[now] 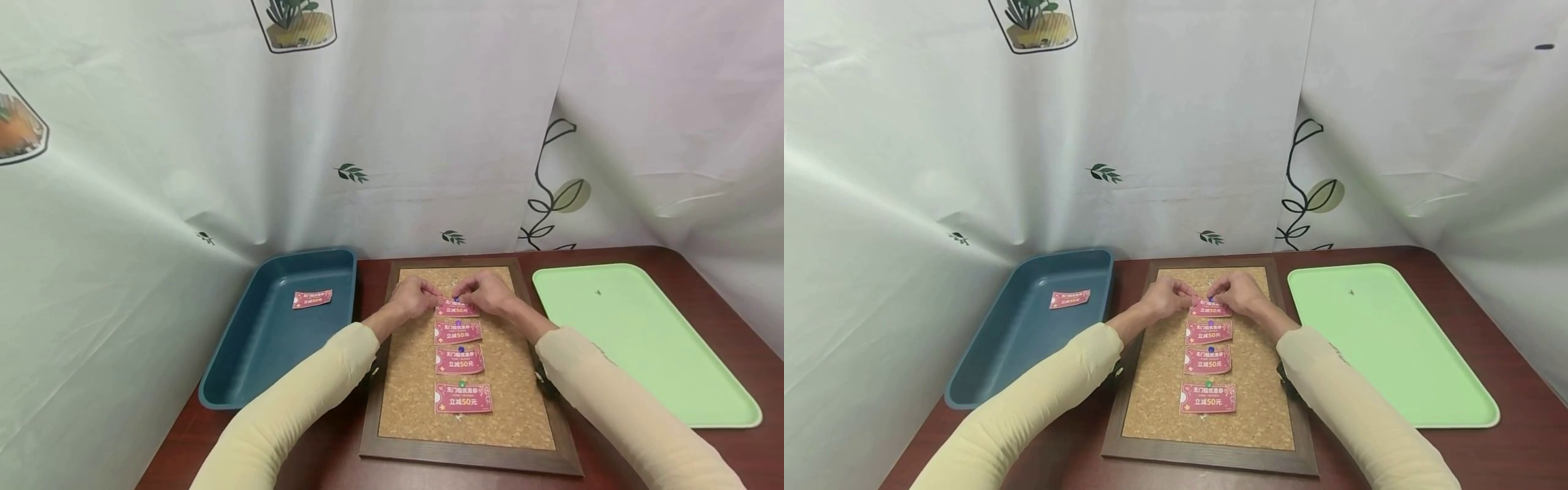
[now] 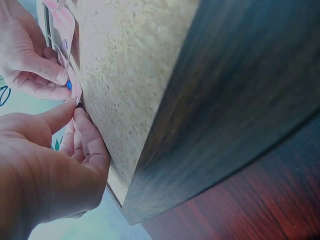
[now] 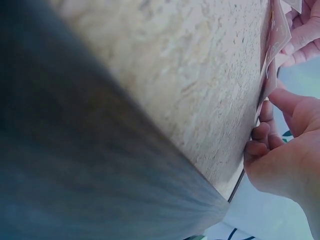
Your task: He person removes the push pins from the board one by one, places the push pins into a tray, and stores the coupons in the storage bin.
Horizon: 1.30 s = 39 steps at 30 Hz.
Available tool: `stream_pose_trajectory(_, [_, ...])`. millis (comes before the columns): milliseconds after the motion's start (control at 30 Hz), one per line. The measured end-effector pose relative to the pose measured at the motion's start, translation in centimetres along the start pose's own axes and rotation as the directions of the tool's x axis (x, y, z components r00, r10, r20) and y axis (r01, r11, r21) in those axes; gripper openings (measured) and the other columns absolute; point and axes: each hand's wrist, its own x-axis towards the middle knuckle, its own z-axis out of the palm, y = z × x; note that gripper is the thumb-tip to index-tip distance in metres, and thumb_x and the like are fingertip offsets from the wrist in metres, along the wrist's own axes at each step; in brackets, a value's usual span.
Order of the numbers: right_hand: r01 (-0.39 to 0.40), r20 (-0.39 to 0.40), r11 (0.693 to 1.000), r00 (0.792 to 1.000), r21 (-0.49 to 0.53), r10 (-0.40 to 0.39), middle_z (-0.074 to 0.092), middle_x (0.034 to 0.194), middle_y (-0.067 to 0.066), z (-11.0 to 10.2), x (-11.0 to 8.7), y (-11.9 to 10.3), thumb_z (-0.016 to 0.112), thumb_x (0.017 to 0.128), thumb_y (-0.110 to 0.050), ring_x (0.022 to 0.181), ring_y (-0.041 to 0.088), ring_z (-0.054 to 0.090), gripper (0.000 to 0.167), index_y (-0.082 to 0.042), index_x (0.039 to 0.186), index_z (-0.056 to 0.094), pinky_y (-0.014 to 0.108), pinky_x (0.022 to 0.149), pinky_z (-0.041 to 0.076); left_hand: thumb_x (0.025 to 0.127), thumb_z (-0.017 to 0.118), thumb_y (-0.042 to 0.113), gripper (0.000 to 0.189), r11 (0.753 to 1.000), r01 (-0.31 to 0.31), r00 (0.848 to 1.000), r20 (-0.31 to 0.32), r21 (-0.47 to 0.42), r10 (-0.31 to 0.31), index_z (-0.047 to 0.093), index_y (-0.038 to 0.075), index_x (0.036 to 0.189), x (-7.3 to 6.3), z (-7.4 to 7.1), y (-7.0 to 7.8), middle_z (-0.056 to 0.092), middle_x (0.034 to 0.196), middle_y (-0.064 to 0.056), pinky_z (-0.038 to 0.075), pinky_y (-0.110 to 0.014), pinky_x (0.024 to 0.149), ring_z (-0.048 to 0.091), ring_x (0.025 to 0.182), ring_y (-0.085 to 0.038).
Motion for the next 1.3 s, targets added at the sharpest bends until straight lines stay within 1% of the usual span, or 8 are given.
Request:
stream_pose_trajectory(167, [0.002,-0.019,1.000,1.000,-0.001,-0.002,0.078,0.112,0.015,-0.01,0.01,-0.03,0.074,0.096,0.002,0.099,0.025,0.065,0.013,-0.004,0.101,0.084,0.039,0.086,0.049,0.096,0.082,0.023,0.010,1.000,0.001,1.000,-0.005,0.011,-0.001,0.082,0.013,0.096,-0.01,0.00,-0.03,0.073,0.080,0.002,0.041,-0.026,0.066,0.057,0.073,-0.011])
stream_pose_trajectory(300, [0.004,-0.025,1.000,1.000,-0.010,-0.004,0.078,0.108,0.013,0.06,0.09,0.03,0.074,0.096,0.002,0.095,0.024,0.063,0.012,-0.005,0.099,0.084,0.038,0.084,0.048,0.097,0.081,0.023,0.010,1.000,0.004,1.000,-0.004,0.014,-0.004,0.082,0.013,0.096,0.00,0.03,-0.05,0.073,0.080,0.002,0.040,-0.027,0.067,0.057,0.073,-0.011])
stream_pose_trajectory(467, [0.021,-0.024,0.999,0.999,-0.025,-0.022,0.077,0.102,0.010,0.20,0.17,0.12,0.073,0.097,0.002,0.092,0.024,0.061,0.012,-0.005,0.098,0.083,0.037,0.082,0.047,0.097,0.080,0.021,0.008,1.000,0.011,1.000,-0.001,0.006,-0.011,0.081,0.013,0.096,0.08,0.06,-0.04,0.072,0.080,0.001,0.041,-0.027,0.063,0.056,0.073,-0.012])
stream_pose_trajectory(600, [0.042,-0.009,0.998,0.999,-0.037,-0.043,0.076,0.099,0.009,0.22,0.27,0.16,0.073,0.098,0.002,0.091,0.024,0.061,0.012,-0.005,0.097,0.082,0.038,0.083,0.047,0.098,0.080,0.020,0.007,1.000,0.010,1.000,0.003,0.010,-0.010,0.081,0.013,0.095,0.13,0.07,-0.04,0.071,0.082,0.002,0.041,-0.027,0.061,0.055,0.074,-0.013])
stream_pose_trajectory(767, [0.053,0.017,0.998,0.998,-0.037,-0.052,0.073,0.093,0.007,0.15,0.36,0.25,0.071,0.098,0.003,0.089,0.023,0.058,0.012,-0.005,0.096,0.080,0.036,0.081,0.045,0.098,0.079,0.019,0.007,1.000,0.007,1.000,0.009,0.007,-0.007,0.081,0.013,0.095,0.21,0.05,-0.09,0.070,0.083,0.002,0.042,-0.027,0.060,0.055,0.075,-0.013])
stream_pose_trajectory(933, [0.067,0.028,0.997,0.997,-0.022,-0.067,0.074,0.098,0.009,0.00,0.32,0.27,0.071,0.097,0.005,0.090,0.023,0.058,0.012,-0.004,0.097,0.080,0.035,0.080,0.045,0.098,0.080,0.019,0.007,1.000,0.004,1.000,0.012,-0.003,-0.004,0.081,0.013,0.095,0.23,-0.02,-0.10,0.071,0.082,0.001,0.042,-0.027,0.061,0.056,0.073,-0.013])
stream_pose_trajectory(1133, [0.072,0.050,0.997,0.996,0.025,-0.073,0.075,0.105,0.013,-0.09,0.33,0.38,0.071,0.097,0.006,0.093,0.024,0.059,0.013,-0.002,0.100,0.080,0.034,0.080,0.046,0.098,0.080,0.021,0.008,1.000,0.008,1.000,0.013,-0.008,-0.008,0.081,0.013,0.096,0.18,-0.08,-0.13,0.071,0.083,0.001,0.042,-0.028,0.063,0.056,0.075,-0.014])
stream_pose_trajectory(1300, [0.084,0.040,0.996,0.996,0.000,-0.084,0.076,0.107,0.012,-0.16,0.22,0.30,0.072,0.098,0.004,0.096,0.025,0.060,0.012,-0.003,0.101,0.081,0.037,0.084,0.046,0.098,0.079,0.021,0.008,1.000,0.003,1.000,0.016,-0.010,-0.003,0.081,0.013,0.096,0.13,-0.11,-0.14,0.072,0.083,0.001,0.042,-0.028,0.064,0.056,0.075,-0.014])
